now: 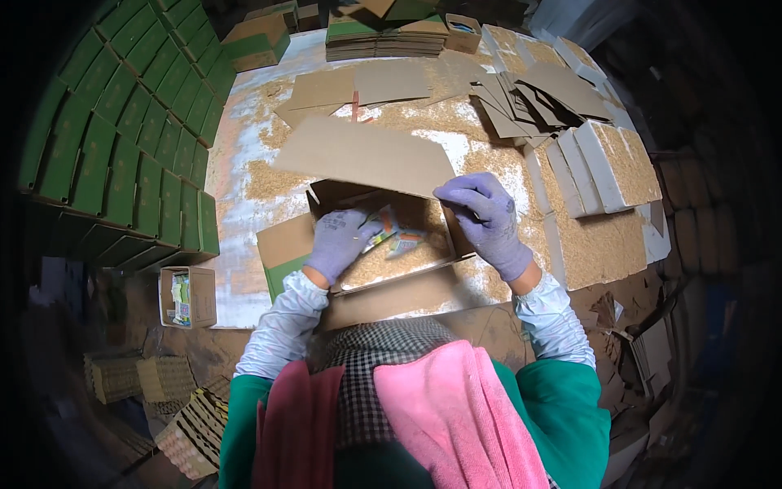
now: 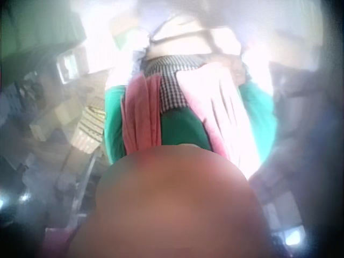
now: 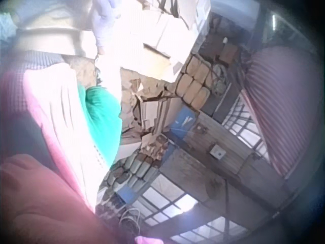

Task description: The person packs cardboard boxes with mushroom substrate blocks and small packets, closes the boxes, and stacks them onto a pile.

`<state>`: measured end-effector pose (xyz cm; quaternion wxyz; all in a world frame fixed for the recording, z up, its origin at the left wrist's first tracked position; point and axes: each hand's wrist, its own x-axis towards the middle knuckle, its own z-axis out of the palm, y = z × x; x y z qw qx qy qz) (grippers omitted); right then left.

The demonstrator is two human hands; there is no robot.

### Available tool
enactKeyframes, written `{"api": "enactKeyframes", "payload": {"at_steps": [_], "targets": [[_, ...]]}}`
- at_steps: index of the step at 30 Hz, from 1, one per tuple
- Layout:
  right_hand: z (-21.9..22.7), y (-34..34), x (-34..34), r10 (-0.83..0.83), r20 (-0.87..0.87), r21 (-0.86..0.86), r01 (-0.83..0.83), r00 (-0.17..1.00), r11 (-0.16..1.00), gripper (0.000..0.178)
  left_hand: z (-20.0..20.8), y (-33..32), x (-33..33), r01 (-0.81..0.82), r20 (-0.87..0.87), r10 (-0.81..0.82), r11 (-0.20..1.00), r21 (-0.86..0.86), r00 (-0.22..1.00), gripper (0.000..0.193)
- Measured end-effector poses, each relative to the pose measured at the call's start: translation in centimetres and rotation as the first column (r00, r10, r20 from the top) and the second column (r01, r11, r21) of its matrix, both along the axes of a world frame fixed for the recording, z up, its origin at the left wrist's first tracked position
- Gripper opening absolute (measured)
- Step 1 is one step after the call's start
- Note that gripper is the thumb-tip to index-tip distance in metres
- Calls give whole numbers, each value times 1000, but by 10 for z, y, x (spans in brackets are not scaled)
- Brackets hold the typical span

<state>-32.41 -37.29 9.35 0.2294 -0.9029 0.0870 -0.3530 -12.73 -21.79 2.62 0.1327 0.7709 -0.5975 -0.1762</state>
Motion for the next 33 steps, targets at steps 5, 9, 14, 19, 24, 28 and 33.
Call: {"api": "enactKeyframes", "payload": {"at_steps": [5, 9, 14, 19, 24, 28, 33], "targets": [[-15, -29, -19, 3, 66, 76, -8, 998, 997, 29, -16, 10, 7, -49, -93, 27, 969, -244, 995, 32], [-17, -35, -29, 74, 9, 95, -74, 997, 993, 35, 13, 44, 15, -248, -127, 214, 868, -431, 969, 18], [-54, -41, -23, 305, -642, -95, -468, 703, 879, 7, -32, 212, 158, -859, -341, 801, 381, -343, 491, 27], [-62, -19, 32, 254, -883, -70, -645, 395, 761, 8, -133, 455, 261, -998, -601, 797, -62, 21, -62, 40], [-47, -12, 45, 323, -925, 229, -386, 199, 894, 21, -75, 298, 186, -859, 249, 941, 315, -403, 229, 63], [-104, 13, 46, 56, -805, -137, -277, 591, 951, 28, -8, 147, 74, -717, -720, 414, 677, -165, 556, 50], [-16, -52, 35, 35, -569, 301, 168, 822, 939, 23, -38, 72, 18, -510, -973, 183, 856, 86, 143, 80]]}}
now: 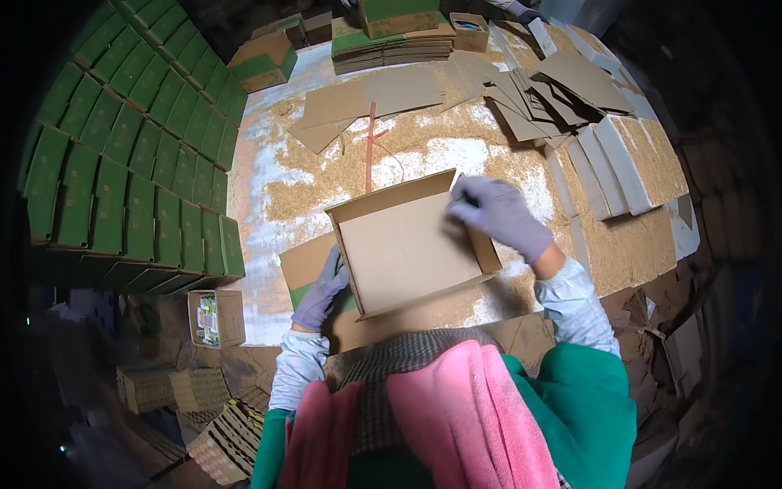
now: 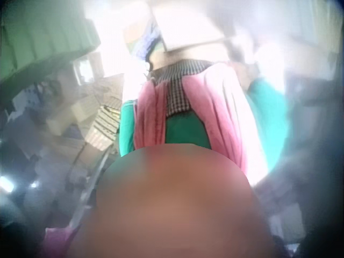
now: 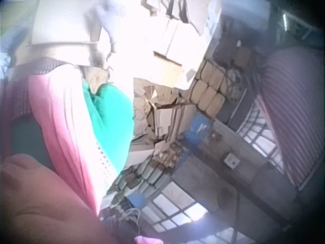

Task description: The person packs cardboard boxes with mushroom substrate blocks and small packets, closes the boxes, and stacks them onto a pile.

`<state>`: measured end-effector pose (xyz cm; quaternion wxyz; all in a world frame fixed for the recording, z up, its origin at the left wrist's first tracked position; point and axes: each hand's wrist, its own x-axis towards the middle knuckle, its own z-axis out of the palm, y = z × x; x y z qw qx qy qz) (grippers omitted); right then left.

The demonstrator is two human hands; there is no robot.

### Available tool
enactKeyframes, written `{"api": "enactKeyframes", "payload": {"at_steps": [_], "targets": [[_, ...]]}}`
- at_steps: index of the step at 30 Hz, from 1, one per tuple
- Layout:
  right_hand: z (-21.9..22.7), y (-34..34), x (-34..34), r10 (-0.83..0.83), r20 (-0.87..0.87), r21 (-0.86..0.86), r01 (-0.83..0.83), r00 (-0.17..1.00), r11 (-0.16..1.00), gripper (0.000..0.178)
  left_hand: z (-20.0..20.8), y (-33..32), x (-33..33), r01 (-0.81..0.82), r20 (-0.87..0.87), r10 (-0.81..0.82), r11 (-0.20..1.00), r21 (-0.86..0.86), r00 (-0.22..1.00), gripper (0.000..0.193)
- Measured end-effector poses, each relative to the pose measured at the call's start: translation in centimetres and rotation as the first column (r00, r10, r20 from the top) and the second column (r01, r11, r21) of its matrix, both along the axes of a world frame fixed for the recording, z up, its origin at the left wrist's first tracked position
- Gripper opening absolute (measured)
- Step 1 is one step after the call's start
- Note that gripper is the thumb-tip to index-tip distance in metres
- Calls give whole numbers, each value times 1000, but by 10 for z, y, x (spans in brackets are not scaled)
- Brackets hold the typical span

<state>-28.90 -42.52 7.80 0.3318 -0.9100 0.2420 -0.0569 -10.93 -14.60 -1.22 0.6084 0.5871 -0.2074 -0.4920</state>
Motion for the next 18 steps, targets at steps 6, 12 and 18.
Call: {"api": "enactKeyframes", "payload": {"at_steps": [6, 12, 18], "targets": [[-96, 8, -10, 346, -76, -56, -350, 935, 935, 43, -37, -52, -40, -312, 457, 180, 921, 233, 871, 111], [-159, 23, -51, -100, -2, 700, 73, 995, 710, 100, -25, -24, -33, -178, 373, 118, 975, 131, 920, 93], [-48, 62, 14, -255, 410, 866, -286, 875, 411, 75, 13, 14, 26, -141, 508, 155, 988, -65, 847, 81]]}}
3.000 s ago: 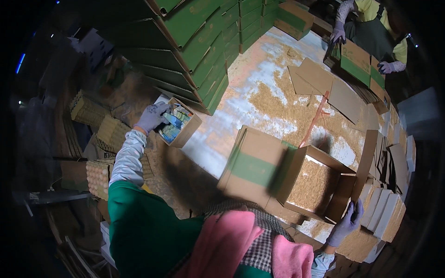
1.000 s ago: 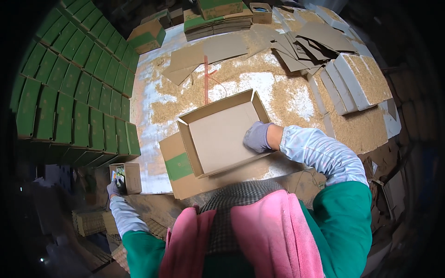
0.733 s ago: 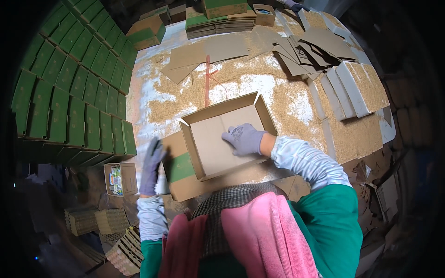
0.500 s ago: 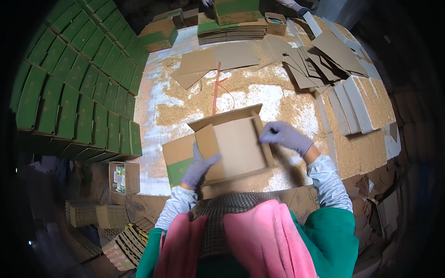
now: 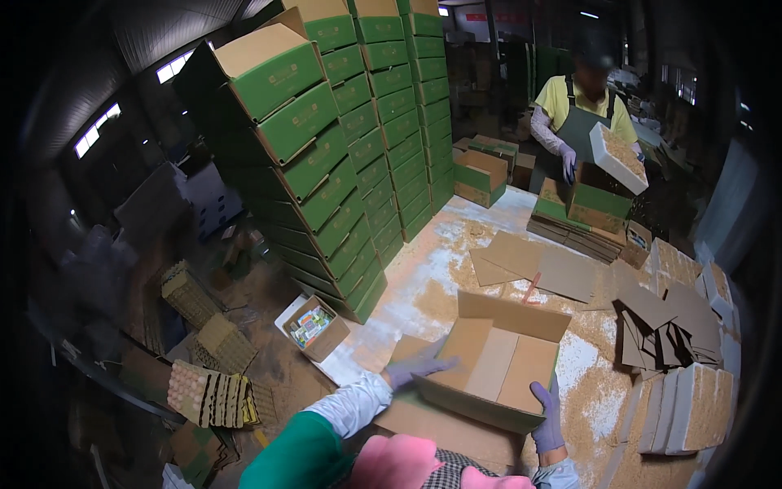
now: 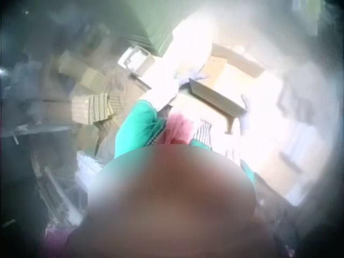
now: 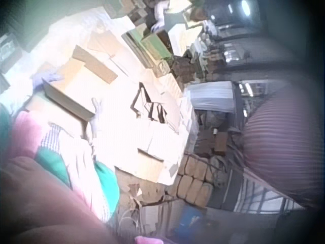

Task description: The person packs cardboard boxes with mushroom substrate blocks and small packets, closes the boxes, and stacks them onto a pile.

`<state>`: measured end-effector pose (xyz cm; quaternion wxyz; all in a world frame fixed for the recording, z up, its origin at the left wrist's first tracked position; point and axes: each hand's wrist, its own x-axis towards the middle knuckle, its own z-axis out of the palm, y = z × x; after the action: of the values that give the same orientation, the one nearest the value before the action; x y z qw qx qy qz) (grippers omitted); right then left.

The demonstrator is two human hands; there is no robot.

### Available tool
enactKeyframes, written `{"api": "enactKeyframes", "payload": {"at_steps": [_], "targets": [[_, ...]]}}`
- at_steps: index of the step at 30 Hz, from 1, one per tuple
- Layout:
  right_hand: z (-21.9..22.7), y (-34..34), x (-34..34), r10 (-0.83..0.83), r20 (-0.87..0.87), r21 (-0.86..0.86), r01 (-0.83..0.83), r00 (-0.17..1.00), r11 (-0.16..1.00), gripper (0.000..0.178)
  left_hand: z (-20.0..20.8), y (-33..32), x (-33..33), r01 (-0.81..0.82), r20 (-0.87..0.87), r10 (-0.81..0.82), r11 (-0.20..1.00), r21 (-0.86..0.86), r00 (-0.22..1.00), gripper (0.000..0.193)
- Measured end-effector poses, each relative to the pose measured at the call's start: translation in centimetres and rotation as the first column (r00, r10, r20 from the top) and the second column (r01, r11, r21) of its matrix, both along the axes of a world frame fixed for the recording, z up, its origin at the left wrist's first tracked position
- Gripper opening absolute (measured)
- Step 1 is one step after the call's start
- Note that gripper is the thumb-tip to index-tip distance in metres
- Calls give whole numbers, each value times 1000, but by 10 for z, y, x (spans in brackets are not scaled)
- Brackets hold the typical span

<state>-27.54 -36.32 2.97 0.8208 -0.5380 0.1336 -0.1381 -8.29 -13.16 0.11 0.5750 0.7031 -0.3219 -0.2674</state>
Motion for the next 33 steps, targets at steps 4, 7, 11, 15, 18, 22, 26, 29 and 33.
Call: {"api": "enactKeyframes", "payload": {"at_steps": [4, 7, 11, 15, 18, 22, 26, 29, 33], "targets": [[8, -62, 87, -137, 362, 359, -2, 922, 934, 43, 210, 66, 95, -244, 481, 480, 847, -473, 734, 57], [144, -87, 166, -58, 674, 34, 48, 737, 998, 45, 342, 154, 182, -431, 484, 875, 436, -790, -4, 76], [379, 82, 266, -134, 685, 94, 95, 717, 991, 49, 434, 326, 307, -531, 444, 878, 466, -708, 178, 92], [480, 142, 304, 112, 748, -399, 308, 655, 864, 48, 435, 290, 349, -282, 510, 720, 670, -687, 470, 70], [509, 188, 345, 174, 747, -555, 459, 641, 693, 50, 420, 294, 385, -70, 720, 694, 720, -691, 28, 49], [496, 240, 455, 238, 761, -611, 542, 603, 578, 54, 416, 340, 387, -445, 523, 754, 656, -609, 396, 45], [482, 201, 542, 20, 903, -381, 778, 429, 500, 50, 434, 287, 364, -392, 377, 743, 632, -669, 553, 58], [443, 204, 545, 77, 895, -407, 737, 439, 539, 54, 429, 300, 383, -406, 387, 807, 568, -716, 447, 57], [372, 231, 524, 192, 906, -405, 641, 377, 652, 68, 437, 347, 426, -251, 481, 845, 530, -810, 234, 62]]}}
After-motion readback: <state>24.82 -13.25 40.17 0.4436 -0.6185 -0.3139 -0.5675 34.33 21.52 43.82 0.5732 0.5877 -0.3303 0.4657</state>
